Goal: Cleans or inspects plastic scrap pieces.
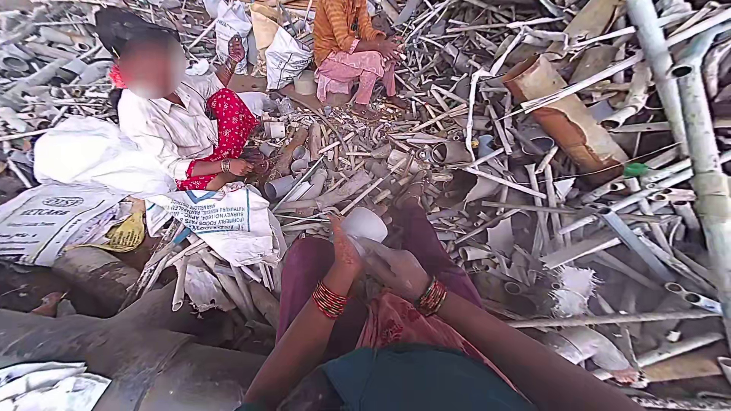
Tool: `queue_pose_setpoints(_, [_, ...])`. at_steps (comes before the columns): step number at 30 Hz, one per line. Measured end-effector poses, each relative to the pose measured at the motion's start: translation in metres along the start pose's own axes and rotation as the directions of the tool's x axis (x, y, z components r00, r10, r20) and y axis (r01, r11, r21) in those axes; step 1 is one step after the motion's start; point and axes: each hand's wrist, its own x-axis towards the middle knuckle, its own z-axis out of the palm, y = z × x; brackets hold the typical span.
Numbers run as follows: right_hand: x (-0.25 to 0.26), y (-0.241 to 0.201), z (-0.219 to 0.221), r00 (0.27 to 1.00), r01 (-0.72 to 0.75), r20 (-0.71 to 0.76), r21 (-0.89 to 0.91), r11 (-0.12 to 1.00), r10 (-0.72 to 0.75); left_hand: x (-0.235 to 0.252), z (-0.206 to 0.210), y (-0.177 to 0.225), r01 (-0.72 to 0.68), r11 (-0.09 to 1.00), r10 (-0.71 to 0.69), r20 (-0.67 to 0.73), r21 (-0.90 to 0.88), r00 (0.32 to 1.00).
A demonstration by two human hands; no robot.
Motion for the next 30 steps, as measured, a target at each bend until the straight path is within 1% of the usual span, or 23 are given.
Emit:
queue_pose_setpoints(1, [-0.001, -0.002, 0.002, 0.999, 0.042, 0.007, -0.01, 0.999, -0.042, 0.0, -0.001, 0.0, -0.005, 1.0, 0.005, 0.013, 0.01, 1.0])
queue_pose_setpoints(2, [0.0, 0.0, 0.002, 0.998, 0.051, -0.019, -0.028, 0.998, -0.051, 0.001, -0.001, 0.0, -0.005, 1.0, 0.005, 0.029, 0.021, 1.0])
queue_pose_setpoints(3, [0.003, 0.005, 0.001, 0.998, 0.017, -0.052, -0.04, 0.999, -0.019, 0.0, 0.0, 0.001, -0.01, 0.999, 0.009, 0.019, 0.045, 1.0])
queue_pose_setpoints(5, [0.012, 0.015, -0.005, 0.988, -0.136, -0.077, -0.049, 0.99, 0.132, -0.001, 0.001, 0.0, -0.027, 0.993, 0.033, -0.051, 0.116, 0.998])
queue_pose_setpoints(6, [0.014, 0.017, -0.007, 0.98, -0.19, -0.078, -0.057, 0.98, 0.185, -0.003, 0.002, 0.001, -0.027, 0.99, 0.038, -0.075, 0.141, 0.996])
queue_pose_setpoints(7, [0.014, 0.016, -0.006, 0.978, -0.194, -0.088, -0.065, 0.979, 0.188, -0.002, 0.003, 0.0, -0.035, 0.988, 0.046, -0.072, 0.15, 0.996])
queue_pose_setpoints(8, [0.012, 0.012, -0.004, 0.983, -0.164, -0.088, -0.058, 0.985, 0.158, -0.002, 0.003, 0.0, -0.043, 0.989, 0.052, -0.055, 0.144, 0.997])
queue_pose_setpoints(10, [0.003, 0.001, 0.001, 0.998, -0.05, -0.045, -0.022, 0.999, 0.049, -0.004, 0.005, 0.001, -0.04, 0.992, 0.048, -0.069, 0.122, 0.996])
queue_pose_setpoints(12, [0.0, -0.002, 0.003, 1.0, 0.003, -0.016, -0.03, 1.0, -0.003, -0.004, 0.005, 0.001, -0.047, 0.992, 0.057, -0.086, 0.119, 0.995])
queue_pose_setpoints(13, [0.002, 0.0, 0.002, 0.999, -0.005, -0.039, -0.057, 0.998, 0.003, -0.004, 0.006, 0.002, -0.044, 0.991, 0.056, -0.087, 0.127, 0.995])
queue_pose_setpoints(15, [0.008, 0.006, -0.002, 0.993, -0.082, -0.095, -0.099, 0.992, 0.073, -0.005, 0.008, 0.002, -0.046, 0.984, 0.057, -0.061, 0.172, 0.996])
queue_pose_setpoints(17, [0.011, 0.01, -0.005, 0.986, -0.137, -0.108, -0.113, 0.984, 0.125, -0.008, 0.007, 0.001, -0.048, 0.973, 0.06, -0.045, 0.228, 0.997])
queue_pose_setpoints(19, [0.009, 0.005, -0.005, 0.991, -0.098, -0.1, -0.076, 0.992, 0.09, -0.009, 0.008, 0.001, -0.063, 0.966, 0.075, -0.038, 0.252, 0.996])
queue_pose_setpoints(21, [0.002, 0.0, 0.0, 0.997, -0.021, -0.081, -0.03, 0.999, 0.018, -0.01, 0.008, 0.001, -0.08, 0.964, 0.092, -0.034, 0.255, 0.995])
queue_pose_setpoints(23, [0.0, 0.0, 0.002, 0.995, 0.014, -0.1, -0.067, 0.998, -0.02, -0.01, 0.01, 0.001, -0.079, 0.967, 0.089, -0.029, 0.243, 0.996])
queue_pose_setpoints(25, [0.004, 0.006, 0.001, 0.99, -0.023, -0.14, -0.12, 0.992, 0.006, -0.01, 0.01, 0.001, -0.069, 0.962, 0.084, -0.043, 0.266, 0.996])
queue_pose_setpoints(28, [0.01, 0.011, -0.004, 0.981, -0.152, -0.137, -0.117, 0.981, 0.136, -0.011, 0.007, -0.003, -0.085, 0.942, 0.094, -0.011, 0.325, 0.996])
queue_pose_setpoints(30, [0.009, 0.008, -0.004, 0.983, -0.127, -0.142, -0.084, 0.988, 0.115, -0.011, 0.006, -0.003, -0.095, 0.939, 0.096, 0.011, 0.33, 0.995])
